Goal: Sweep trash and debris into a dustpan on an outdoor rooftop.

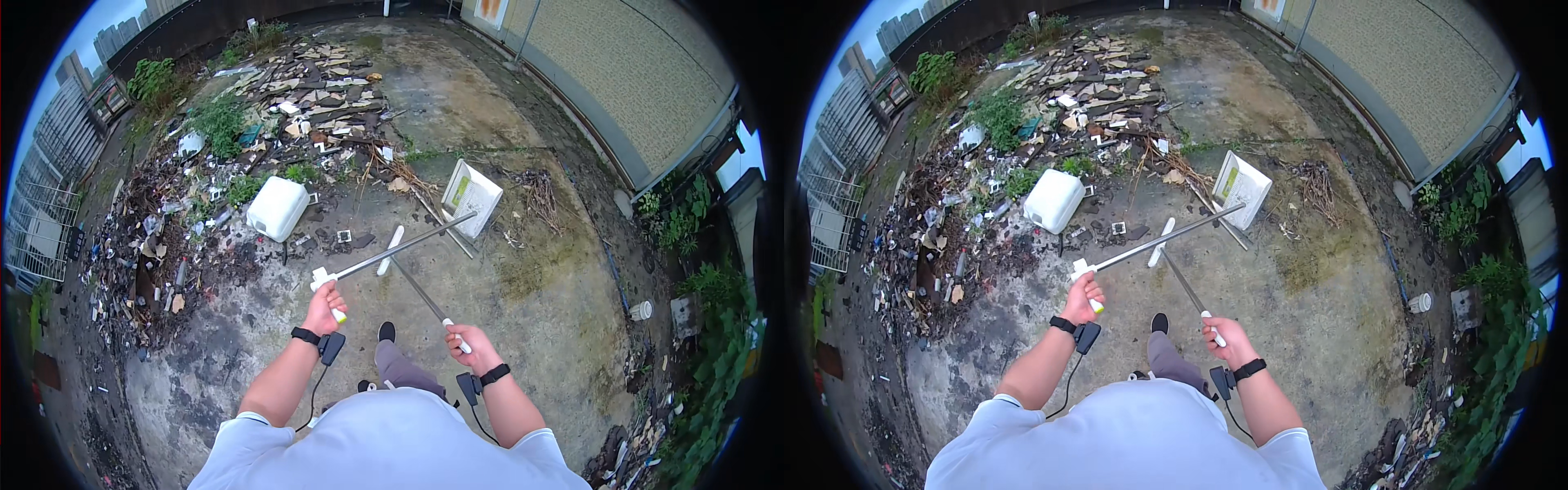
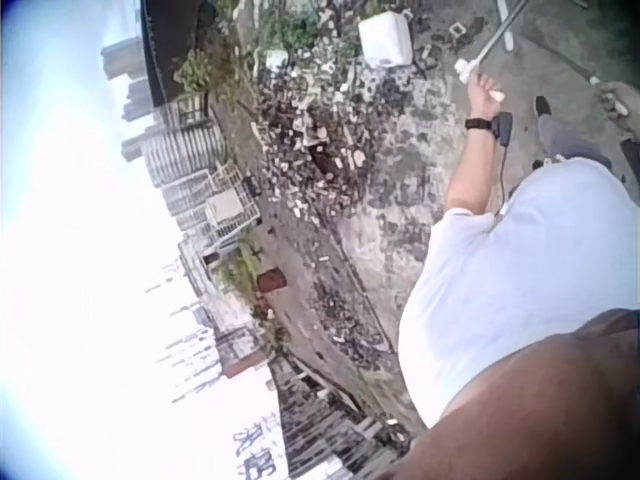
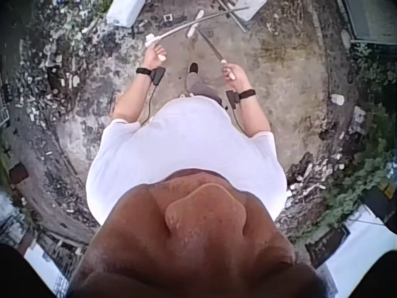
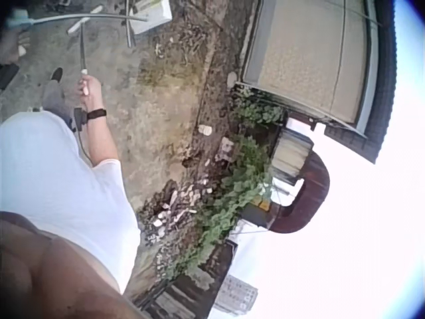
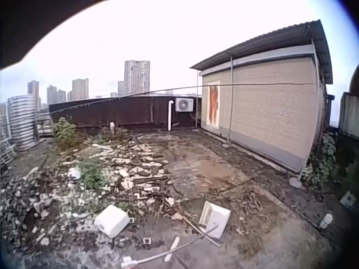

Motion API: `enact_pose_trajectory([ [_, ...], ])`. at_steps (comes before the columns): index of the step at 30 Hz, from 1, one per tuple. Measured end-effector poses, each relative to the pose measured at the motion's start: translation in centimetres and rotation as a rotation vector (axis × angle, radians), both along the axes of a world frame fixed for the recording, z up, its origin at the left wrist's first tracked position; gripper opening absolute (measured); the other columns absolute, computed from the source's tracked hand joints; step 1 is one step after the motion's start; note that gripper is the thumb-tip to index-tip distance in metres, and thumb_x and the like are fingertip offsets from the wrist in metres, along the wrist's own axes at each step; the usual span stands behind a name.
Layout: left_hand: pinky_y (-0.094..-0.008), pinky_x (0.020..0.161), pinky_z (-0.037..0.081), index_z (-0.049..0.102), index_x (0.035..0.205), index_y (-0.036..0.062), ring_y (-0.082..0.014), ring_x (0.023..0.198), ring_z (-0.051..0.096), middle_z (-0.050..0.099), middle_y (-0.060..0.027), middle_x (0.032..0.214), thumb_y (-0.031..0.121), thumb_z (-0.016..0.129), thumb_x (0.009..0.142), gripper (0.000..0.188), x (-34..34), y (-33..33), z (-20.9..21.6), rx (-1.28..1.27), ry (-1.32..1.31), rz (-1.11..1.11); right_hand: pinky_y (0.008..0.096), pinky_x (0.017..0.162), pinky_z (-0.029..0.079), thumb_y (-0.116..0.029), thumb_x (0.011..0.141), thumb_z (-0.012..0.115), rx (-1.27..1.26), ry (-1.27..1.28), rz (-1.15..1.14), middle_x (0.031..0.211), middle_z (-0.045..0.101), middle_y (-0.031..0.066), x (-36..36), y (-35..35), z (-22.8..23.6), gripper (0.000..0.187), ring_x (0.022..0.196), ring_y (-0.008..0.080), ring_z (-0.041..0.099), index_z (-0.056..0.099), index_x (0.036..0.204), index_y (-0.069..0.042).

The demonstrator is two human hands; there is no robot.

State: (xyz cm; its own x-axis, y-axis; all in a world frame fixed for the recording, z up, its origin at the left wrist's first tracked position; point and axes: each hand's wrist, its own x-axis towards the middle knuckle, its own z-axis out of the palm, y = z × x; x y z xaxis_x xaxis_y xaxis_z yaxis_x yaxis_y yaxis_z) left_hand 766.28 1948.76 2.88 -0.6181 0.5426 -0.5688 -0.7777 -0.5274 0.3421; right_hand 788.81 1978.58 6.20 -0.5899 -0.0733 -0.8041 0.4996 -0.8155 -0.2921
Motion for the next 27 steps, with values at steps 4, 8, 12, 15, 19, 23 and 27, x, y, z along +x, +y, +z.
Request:
enact_pose_trajectory([
  [4,-0.0235,0.047,0.036,0.044,0.08,0.0202,-0.0032,0.045,0.032,0.031,0.0106,0.055,0.026,0.055,0.097,0.021,-3.7,0.0,-2.1,0.001,-0.12,0.031,0.0213,0.04,0.034,-0.008,0.087,0.06,0.371,0.179,0.117,0.067,0.051,-0.0025,-8.4,-0.1,3.1,0.023,0.048,0.005,0.046,0.051,0.109,-0.007],
  [8,-0.0237,0.048,0.036,0.043,0.077,0.0206,-0.0037,0.045,0.032,0.031,0.0103,0.055,0.025,0.054,0.097,0.023,-9.0,1.8,-2.8,-0.02,-0.118,0.001,0.0224,0.04,0.035,-0.007,0.085,0.061,0.549,0.176,0.163,0.067,0.052,-0.0017,-15.9,0.2,2.9,0.028,0.048,0.006,0.047,0.052,0.112,-0.005],
  [12,-0.0247,0.05,0.038,0.037,0.066,0.0201,-0.0041,0.044,0.034,0.029,0.0099,0.052,0.024,0.054,0.095,0.034,-13.4,3.1,-5.5,-0.011,-0.185,0.016,0.023,0.04,0.036,-0.007,0.084,0.061,0.511,0.267,0.193,0.067,0.052,-0.0014,-21.6,3.3,1.7,0.03,0.048,0.0063,0.047,0.053,0.113,-0.003],
  [15,-0.0244,0.05,0.038,0.035,0.063,0.0202,-0.004,0.044,0.034,0.029,0.0097,0.051,0.023,0.053,0.095,0.037,-15.2,3.9,-6.9,-0.016,-0.224,0.044,0.0244,0.043,0.039,-0.002,0.083,0.058,0.662,0.114,0.252,0.066,0.051,-0.0013,-25.1,3.5,1.0,0.037,0.05,0.0078,0.048,0.052,0.12,-0.001],
  [19,-0.0235,0.048,0.037,0.035,0.063,0.0201,-0.0041,0.043,0.033,0.03,0.0097,0.051,0.022,0.053,0.095,0.036,-17.8,4.5,-6.6,-0.015,-0.254,0.116,0.0243,0.044,0.04,0.0,0.082,0.058,0.65,0.158,0.302,0.067,0.051,-0.0009,-27.0,4.6,0.7,0.039,0.051,0.0079,0.048,0.052,0.121,0.0],
  [23,-0.0234,0.047,0.036,0.037,0.065,0.0191,-0.004,0.043,0.033,0.031,0.0097,0.051,0.02,0.053,0.095,0.033,-19.6,3.8,-6.6,-0.076,-0.229,0.096,0.0245,0.044,0.04,0.001,0.082,0.059,0.639,0.161,0.296,0.068,0.051,-0.0013,-28.0,4.6,0.4,0.042,0.052,0.0078,0.048,0.052,0.123,0.002],
  [27,-0.0257,0.049,0.037,0.042,0.075,0.0182,-0.0051,0.045,0.032,0.029,0.009,0.053,0.019,0.054,0.094,0.022,-19.0,1.5,-8.5,-0.023,-0.337,0.131,0.0248,0.044,0.04,0.002,0.081,0.06,0.641,0.153,0.262,0.068,0.05,-0.0013,-28.8,2.8,0.0,0.044,0.052,0.0081,0.048,0.053,0.124,0.003],
])
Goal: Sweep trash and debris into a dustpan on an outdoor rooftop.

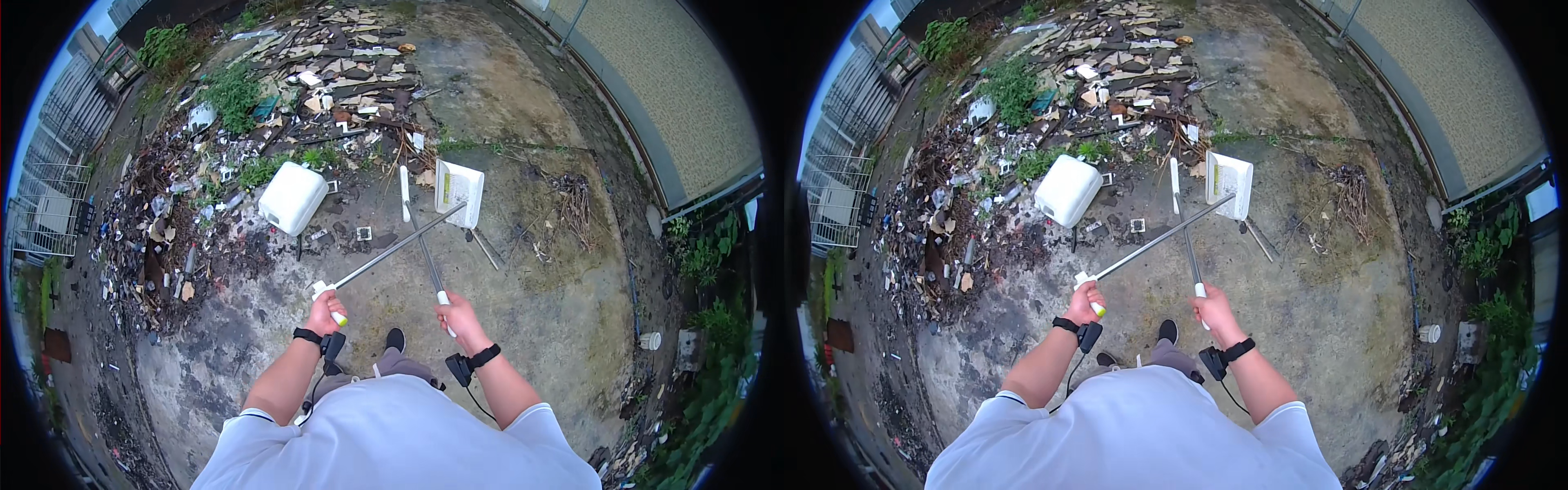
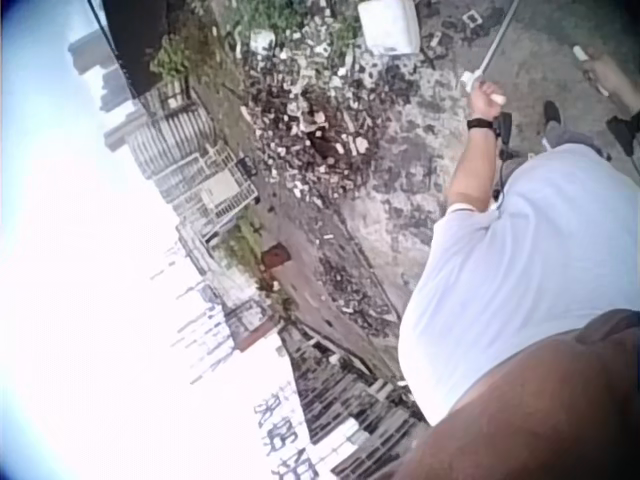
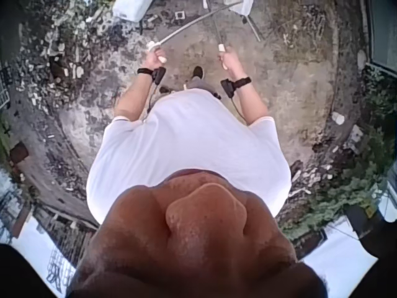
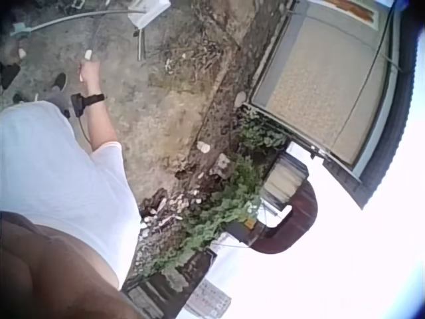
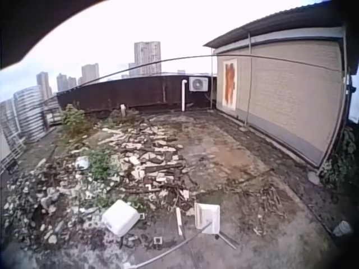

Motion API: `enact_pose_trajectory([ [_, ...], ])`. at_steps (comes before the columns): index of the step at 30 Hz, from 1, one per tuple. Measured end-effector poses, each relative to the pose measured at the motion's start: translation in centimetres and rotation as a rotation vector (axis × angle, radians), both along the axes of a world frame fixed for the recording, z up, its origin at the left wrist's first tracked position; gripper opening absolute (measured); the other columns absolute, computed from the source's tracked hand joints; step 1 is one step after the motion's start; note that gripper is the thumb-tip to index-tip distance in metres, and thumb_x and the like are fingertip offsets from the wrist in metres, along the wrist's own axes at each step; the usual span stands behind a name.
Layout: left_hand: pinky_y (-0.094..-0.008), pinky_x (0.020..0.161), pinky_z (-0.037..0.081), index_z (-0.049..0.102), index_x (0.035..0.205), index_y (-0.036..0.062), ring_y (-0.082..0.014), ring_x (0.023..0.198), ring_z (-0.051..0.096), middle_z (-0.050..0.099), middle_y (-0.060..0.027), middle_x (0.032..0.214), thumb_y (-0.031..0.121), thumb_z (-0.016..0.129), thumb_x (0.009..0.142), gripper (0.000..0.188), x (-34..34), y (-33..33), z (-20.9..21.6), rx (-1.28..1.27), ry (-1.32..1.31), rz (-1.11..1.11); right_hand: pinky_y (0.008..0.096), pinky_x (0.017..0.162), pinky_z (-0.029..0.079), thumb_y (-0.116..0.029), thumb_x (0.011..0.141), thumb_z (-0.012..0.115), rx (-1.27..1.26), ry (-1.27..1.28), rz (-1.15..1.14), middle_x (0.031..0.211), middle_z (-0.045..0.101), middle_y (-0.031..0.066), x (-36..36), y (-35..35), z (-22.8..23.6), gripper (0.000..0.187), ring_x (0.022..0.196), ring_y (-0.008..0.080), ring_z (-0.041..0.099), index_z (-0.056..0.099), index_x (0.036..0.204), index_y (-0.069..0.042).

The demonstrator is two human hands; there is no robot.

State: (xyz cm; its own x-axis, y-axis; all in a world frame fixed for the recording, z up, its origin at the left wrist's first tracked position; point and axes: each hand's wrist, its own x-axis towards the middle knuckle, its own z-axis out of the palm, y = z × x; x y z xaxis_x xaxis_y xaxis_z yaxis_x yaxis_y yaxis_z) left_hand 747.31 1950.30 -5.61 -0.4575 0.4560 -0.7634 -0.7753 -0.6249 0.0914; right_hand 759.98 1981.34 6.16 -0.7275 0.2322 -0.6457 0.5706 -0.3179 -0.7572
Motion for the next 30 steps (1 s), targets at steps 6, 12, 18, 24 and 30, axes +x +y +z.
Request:
enact_pose_trajectory([
  [6,-0.0253,0.048,0.036,0.041,0.072,0.0198,-0.0048,0.044,0.032,0.029,0.0095,0.053,0.019,0.053,0.094,0.025,1.1,-3.1,-1.9,0.082,-0.043,-0.013,0.026,0.044,0.04,0.0,0.081,0.06,0.129,-0.063,0.046,0.067,0.052,0.0008,0.2,-2.8,-0.8,0.047,0.051,0.0092,0.049,0.051,0.127,0.005],
  [12,-0.0249,0.046,0.032,0.041,0.077,0.0194,-0.0058,0.044,0.03,0.028,0.009,0.054,0.02,0.055,0.093,0.022,-1.5,-8.9,1.4,0.002,0.168,-0.076,0.0281,0.044,0.042,0.0,0.079,0.059,0.301,-0.112,0.19,0.067,0.053,0.0026,0.5,-8.3,-1.2,0.058,0.051,0.012,0.05,0.044,0.135,0.005],
  [18,-0.0265,0.045,0.033,0.048,0.089,0.0125,-0.0057,0.047,0.034,0.037,0.0074,0.06,0.014,0.058,0.092,0.01,-1.2,-19.7,8.8,-0.3,0.585,-0.252,0.0291,0.044,0.042,-0.001,0.077,0.06,0.445,-0.214,0.455,0.063,0.054,0.0037,0.1,-16.9,-3.1,0.049,0.048,0.0133,0.051,0.052,0.125,0.005],
  [24,-0.0275,0.043,0.034,0.058,0.112,0.0055,-0.0071,0.046,0.04,0.046,0.0038,0.062,0.012,0.061,0.09,0.023,4.4,-35.0,11.4,-0.612,0.693,-0.244,0.0268,0.043,0.037,-0.01,0.081,0.064,0.386,-0.493,0.71,0.063,0.055,0.0002,-0.6,-26.5,-6.7,0.008,0.047,0.0095,0.049,0.057,0.081,-0.007],
  [30,-0.0276,0.05,0.04,0.06,0.109,0.0038,-0.008,0.056,0.05,0.056,0.0015,0.069,0.017,0.066,0.087,0.027,11.9,-47.7,10.8,-1.025,0.814,-0.047,0.0281,0.042,0.038,-0.007,0.079,0.066,0.411,-0.509,0.961,0.062,0.056,0.0024,-3.1,-39.2,-6.2,0.009,0.048,0.0115,0.051,0.059,0.077,-0.003],
])
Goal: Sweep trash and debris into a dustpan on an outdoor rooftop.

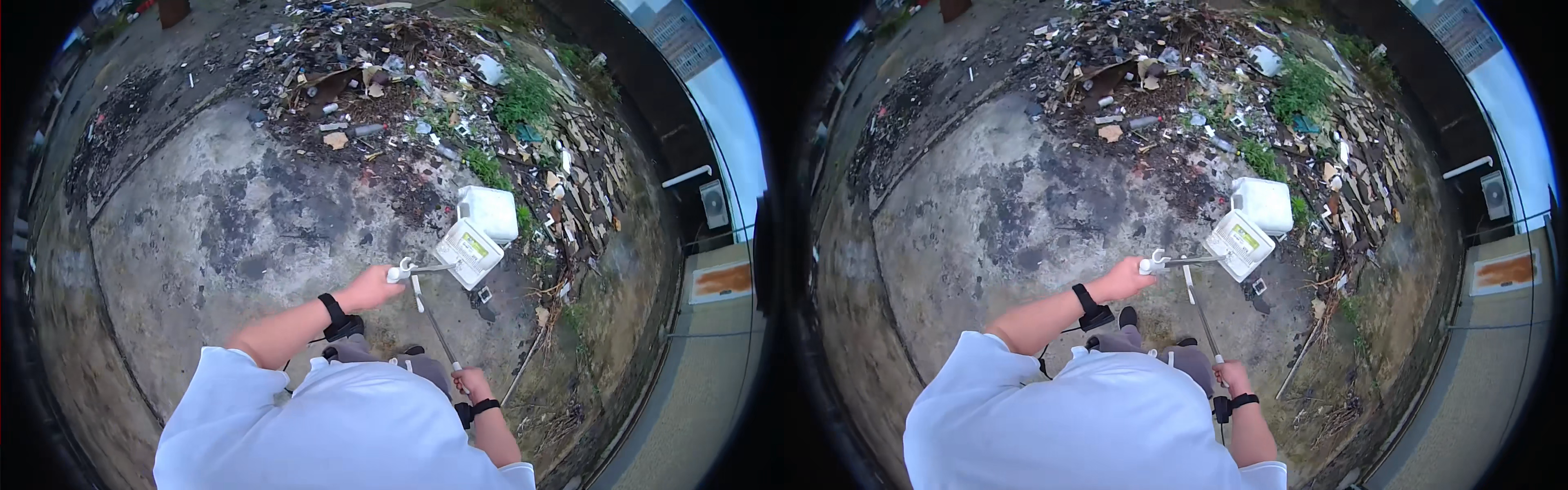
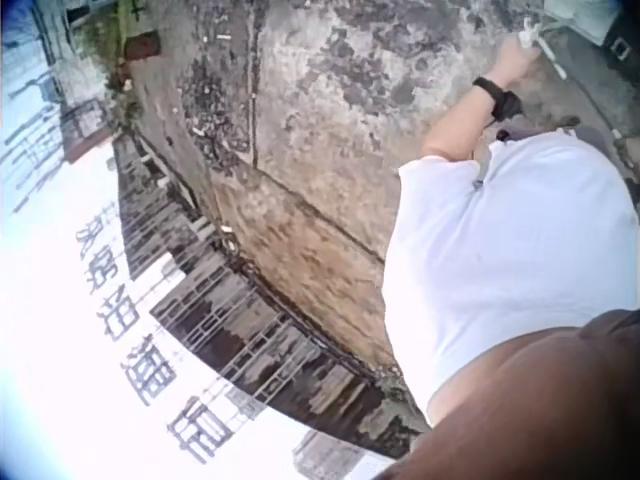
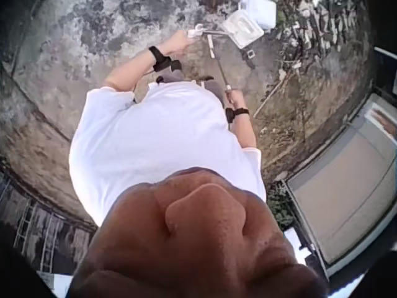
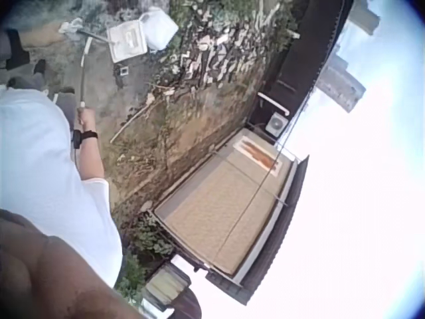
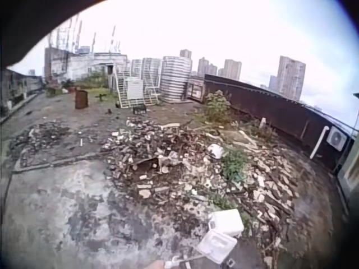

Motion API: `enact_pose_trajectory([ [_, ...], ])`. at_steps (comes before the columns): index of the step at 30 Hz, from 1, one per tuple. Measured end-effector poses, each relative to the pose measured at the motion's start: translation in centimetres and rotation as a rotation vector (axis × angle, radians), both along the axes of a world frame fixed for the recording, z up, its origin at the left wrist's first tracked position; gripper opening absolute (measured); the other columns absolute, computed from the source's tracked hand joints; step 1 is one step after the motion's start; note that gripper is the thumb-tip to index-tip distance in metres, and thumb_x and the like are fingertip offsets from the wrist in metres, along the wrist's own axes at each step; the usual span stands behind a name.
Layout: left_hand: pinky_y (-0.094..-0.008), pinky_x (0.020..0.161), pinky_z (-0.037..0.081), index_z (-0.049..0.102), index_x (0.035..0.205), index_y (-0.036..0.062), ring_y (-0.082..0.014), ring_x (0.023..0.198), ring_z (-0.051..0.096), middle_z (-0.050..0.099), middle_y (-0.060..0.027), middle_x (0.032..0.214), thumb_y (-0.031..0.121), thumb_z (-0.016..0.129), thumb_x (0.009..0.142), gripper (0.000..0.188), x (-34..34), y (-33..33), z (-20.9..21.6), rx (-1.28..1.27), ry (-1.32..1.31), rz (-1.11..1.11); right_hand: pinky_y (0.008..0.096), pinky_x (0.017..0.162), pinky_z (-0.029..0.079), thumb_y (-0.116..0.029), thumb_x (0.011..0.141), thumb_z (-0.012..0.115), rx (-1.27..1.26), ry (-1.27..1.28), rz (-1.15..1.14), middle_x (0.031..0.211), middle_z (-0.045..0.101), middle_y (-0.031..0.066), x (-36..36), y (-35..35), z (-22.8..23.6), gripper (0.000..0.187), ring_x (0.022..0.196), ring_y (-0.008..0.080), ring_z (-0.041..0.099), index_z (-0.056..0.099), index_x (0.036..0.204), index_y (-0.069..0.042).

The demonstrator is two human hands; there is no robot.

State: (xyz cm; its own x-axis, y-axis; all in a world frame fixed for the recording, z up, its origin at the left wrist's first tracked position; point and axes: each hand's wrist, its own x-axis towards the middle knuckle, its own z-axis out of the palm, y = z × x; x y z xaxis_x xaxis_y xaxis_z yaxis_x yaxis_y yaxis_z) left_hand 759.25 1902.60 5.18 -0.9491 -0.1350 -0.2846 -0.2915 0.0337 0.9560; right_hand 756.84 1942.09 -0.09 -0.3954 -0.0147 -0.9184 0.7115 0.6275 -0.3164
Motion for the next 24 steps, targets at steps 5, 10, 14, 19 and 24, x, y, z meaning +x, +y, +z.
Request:
enact_pose_trajectory([
  [5,-0.033,0.066,0.048,0.062,0.099,0.0017,-0.0125,0.071,0.057,0.063,-0.0018,0.077,0.019,0.067,0.085,0.023,6.3,-8.8,-1.2,-0.081,-0.118,0.351,0.0245,0.041,0.035,-0.011,0.084,0.063,-0.104,-0.168,-0.13,0.064,0.055,0.001,-3.4,-9.6,1.7,0.009,0.048,0.009,0.049,0.056,0.081,-0.006],
  [10,-0.0358,0.067,0.048,0.062,0.097,0.0017,-0.0178,0.072,0.061,0.066,-0.0086,0.078,0.021,0.066,0.084,0.024,13.4,-16.5,-4.8,-0.24,-0.139,0.604,0.0233,0.041,0.035,-0.013,0.087,0.063,-0.124,-0.152,0.037,0.066,0.055,0.0002,-6.7,-19.2,1.5,0.011,0.049,0.0084,0.048,0.054,0.085,-0.008],
  [14,-0.0408,0.07,0.05,0.063,0.096,0.0019,-0.0324,0.079,0.066,0.067,-0.0177,0.083,0.023,0.064,0.083,0.025,19.9,-22.9,-6.2,-0.4,-0.273,0.791,0.0248,0.038,0.033,-0.015,0.089,0.061,-0.102,-0.157,0.199,0.061,0.053,-0.0009,-8.4,-29.0,-0.5,0.013,0.045,0.0095,0.047,0.053,0.081,-0.01],
  [19,-0.0476,0.074,0.05,0.063,0.093,0.0028,-0.042,0.087,0.063,0.066,-0.0232,0.089,0.024,0.063,0.08,0.025,29.6,-29.1,-6.7,-0.536,-0.528,1.01,0.0241,0.037,0.035,-0.015,0.091,0.059,-0.103,-0.236,0.359,0.061,0.053,-0.0036,-10.1,-42.4,-4.2,0.014,0.046,0.007,0.05,0.05,0.082,-0.013],
  [24,-0.0486,0.076,0.049,0.062,0.094,-0.0006,-0.0429,0.09,0.062,0.066,-0.0251,0.09,0.023,0.062,0.081,0.027,37.5,-33.7,-5.2,-0.599,-0.772,1.193,0.0223,0.037,0.033,-0.012,0.09,0.059,-0.151,-0.351,0.394,0.062,0.053,-0.0023,-9.6,-54.9,-7.4,0.012,0.046,0.0067,0.05,0.047,0.086,-0.012],
])
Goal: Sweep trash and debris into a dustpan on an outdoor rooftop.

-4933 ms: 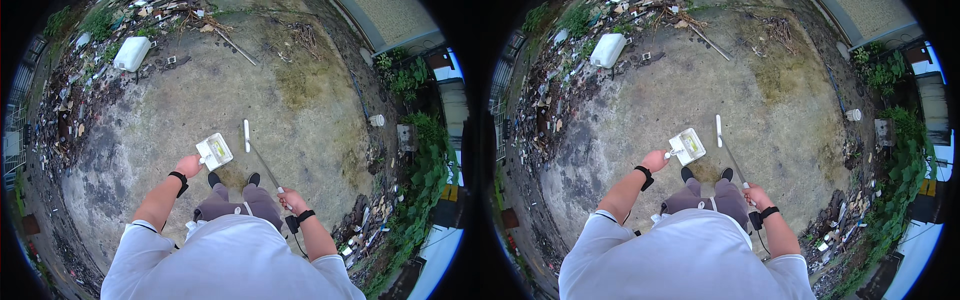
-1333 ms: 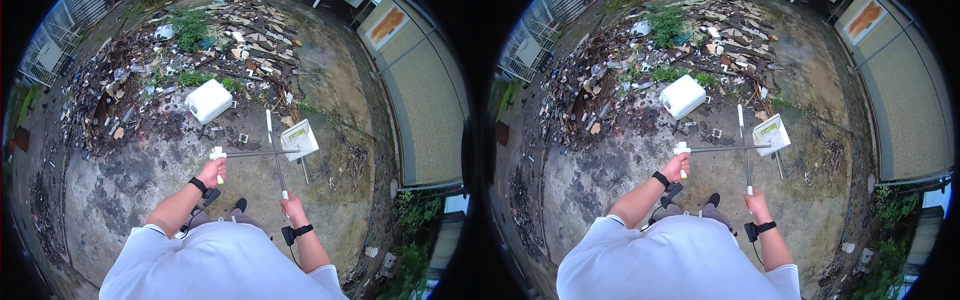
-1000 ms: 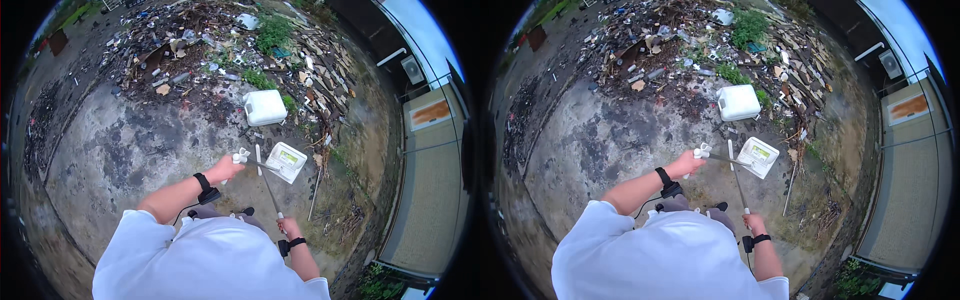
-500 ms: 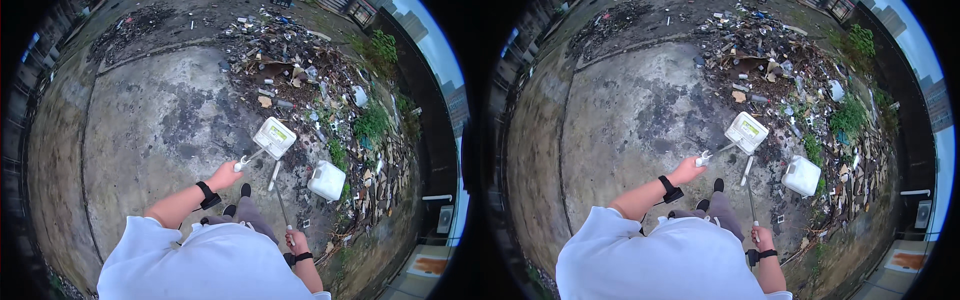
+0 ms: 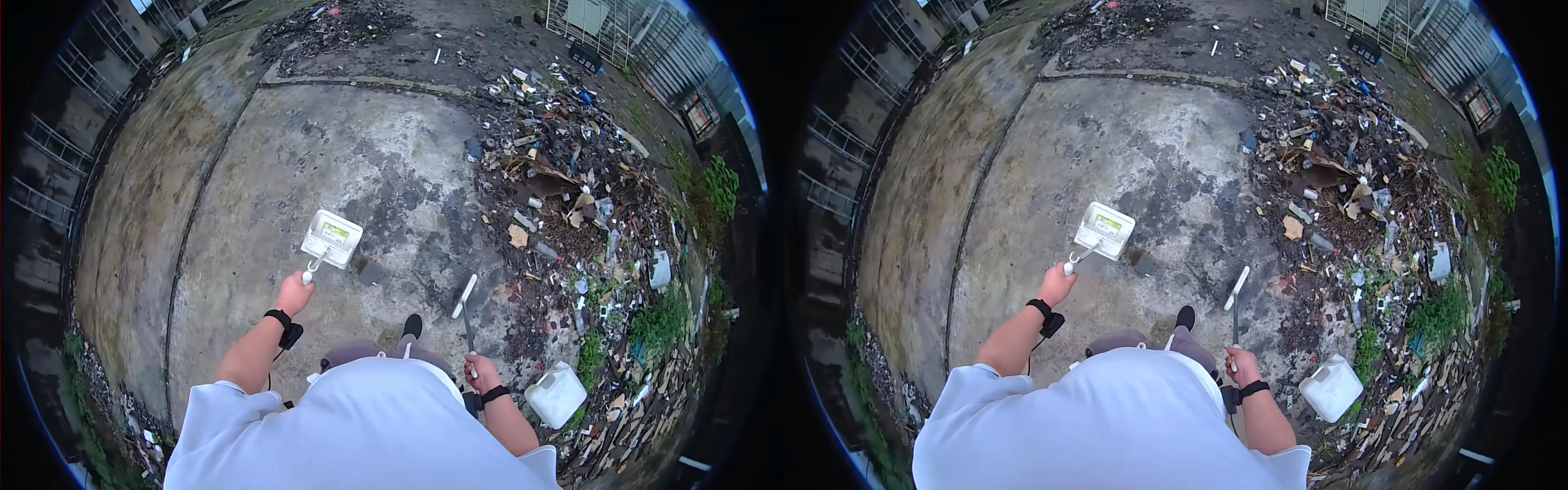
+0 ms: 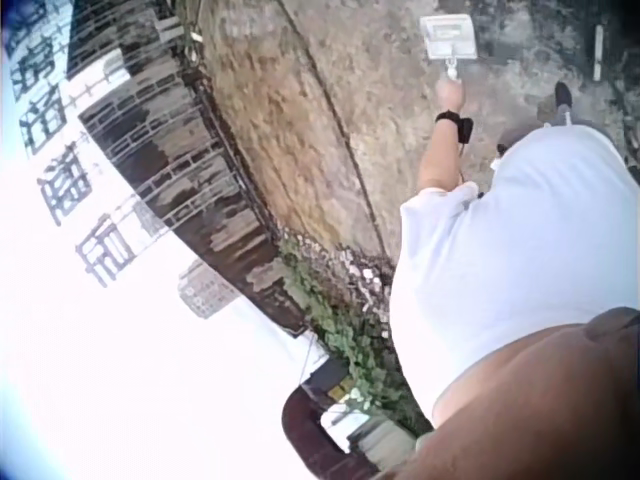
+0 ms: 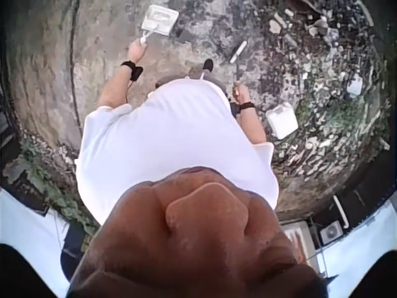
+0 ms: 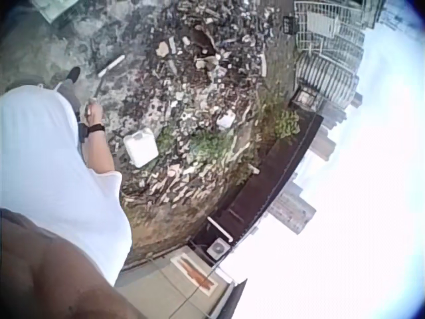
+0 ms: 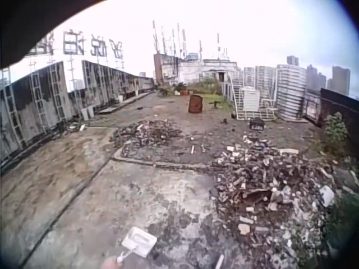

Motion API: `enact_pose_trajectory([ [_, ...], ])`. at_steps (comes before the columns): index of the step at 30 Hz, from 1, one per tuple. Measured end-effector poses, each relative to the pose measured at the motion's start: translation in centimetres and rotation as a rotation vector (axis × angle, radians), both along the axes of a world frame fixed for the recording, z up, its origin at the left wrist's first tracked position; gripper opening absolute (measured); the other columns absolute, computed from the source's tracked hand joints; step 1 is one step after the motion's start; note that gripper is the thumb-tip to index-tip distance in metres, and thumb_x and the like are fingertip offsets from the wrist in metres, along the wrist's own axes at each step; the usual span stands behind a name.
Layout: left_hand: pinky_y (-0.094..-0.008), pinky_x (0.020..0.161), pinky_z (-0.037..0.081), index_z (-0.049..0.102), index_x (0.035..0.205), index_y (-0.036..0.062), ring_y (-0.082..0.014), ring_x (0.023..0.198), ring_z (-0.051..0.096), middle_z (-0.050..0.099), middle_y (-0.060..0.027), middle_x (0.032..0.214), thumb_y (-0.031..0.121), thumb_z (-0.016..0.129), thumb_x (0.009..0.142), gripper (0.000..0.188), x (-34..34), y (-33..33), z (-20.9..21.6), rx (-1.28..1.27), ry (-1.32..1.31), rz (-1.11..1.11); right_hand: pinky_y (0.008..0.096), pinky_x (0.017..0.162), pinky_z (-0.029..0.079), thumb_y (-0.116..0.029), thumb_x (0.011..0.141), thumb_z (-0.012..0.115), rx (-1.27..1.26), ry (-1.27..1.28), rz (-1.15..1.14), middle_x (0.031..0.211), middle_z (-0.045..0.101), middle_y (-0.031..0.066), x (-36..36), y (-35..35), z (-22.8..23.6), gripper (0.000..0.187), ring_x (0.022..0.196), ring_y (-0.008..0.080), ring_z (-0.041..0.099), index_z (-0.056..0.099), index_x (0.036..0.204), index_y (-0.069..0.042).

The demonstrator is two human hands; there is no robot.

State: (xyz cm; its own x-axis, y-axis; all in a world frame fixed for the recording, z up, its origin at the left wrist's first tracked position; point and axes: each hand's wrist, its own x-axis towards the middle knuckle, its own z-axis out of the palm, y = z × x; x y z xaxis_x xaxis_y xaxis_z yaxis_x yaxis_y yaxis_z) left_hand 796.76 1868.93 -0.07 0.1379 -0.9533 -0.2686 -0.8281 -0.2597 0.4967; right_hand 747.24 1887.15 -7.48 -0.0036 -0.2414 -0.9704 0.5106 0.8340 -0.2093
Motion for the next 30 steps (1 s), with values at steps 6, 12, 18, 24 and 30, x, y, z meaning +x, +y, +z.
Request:
enact_pose_trajectory([
  [6,-0.0462,0.076,0.05,0.063,0.096,-0.0024,-0.0424,0.089,0.063,0.066,-0.0255,0.091,0.018,0.062,0.08,0.026,9.7,-2.7,-0.4,-0.139,-0.012,0.417,0.0249,0.038,0.036,-0.011,0.089,0.06,-0.008,0.044,0.285,0.059,0.053,-0.0004,3.0,-13.9,0.1,0.012,0.046,0.0102,0.049,0.053,0.08,-0.008],
  [12,-0.041,0.075,0.051,0.064,0.097,-0.003,-0.0352,0.084,0.067,0.068,-0.0223,0.088,0.016,0.063,0.08,0.026,19.1,-4.8,-3.0,-0.305,0.112,0.727,0.0244,0.038,0.035,-0.009,0.088,0.06,-0.033,0.126,0.53,0.061,0.053,0.0008,8.7,-27.3,0.3,0.012,0.047,0.0108,0.05,0.053,0.079,-0.006],
  [18,-0.0418,0.076,0.051,0.064,0.097,-0.0031,-0.0364,0.086,0.067,0.068,-0.0234,0.088,0.017,0.064,0.079,0.027,29.4,-13.6,-7.7,-0.273,0.199,0.852,0.0224,0.038,0.033,-0.013,0.093,0.055,0.095,0.087,0.451,0.061,0.051,-0.0027,17.7,-39.4,0.7,0.01,0.047,0.0083,0.049,0.051,0.084,-0.011],
  [24,-0.0439,0.075,0.051,0.065,0.094,-0.0028,-0.0397,0.086,0.066,0.068,-0.0239,0.087,0.019,0.064,0.08,0.026,38.0,-25.5,-7.0,-0.174,0.187,0.748,0.0221,0.038,0.033,-0.017,0.094,0.053,0.014,0.036,0.384,0.063,0.052,-0.0022,27.0,-52.3,2.0,0.015,0.047,0.0073,0.048,0.049,0.081,-0.012],
  [30,-0.0462,0.078,0.051,0.065,0.094,-0.0032,-0.0401,0.089,0.065,0.068,-0.0247,0.089,0.023,0.065,0.079,0.03,45.8,-36.3,-8.2,-0.09,0.2,0.743,0.0255,0.037,0.034,-0.012,0.09,0.057,0.022,0.083,0.359,0.06,0.05,-0.0005,32.4,-63.7,0.7,0.014,0.045,0.0103,0.049,0.049,0.079,-0.011],
])
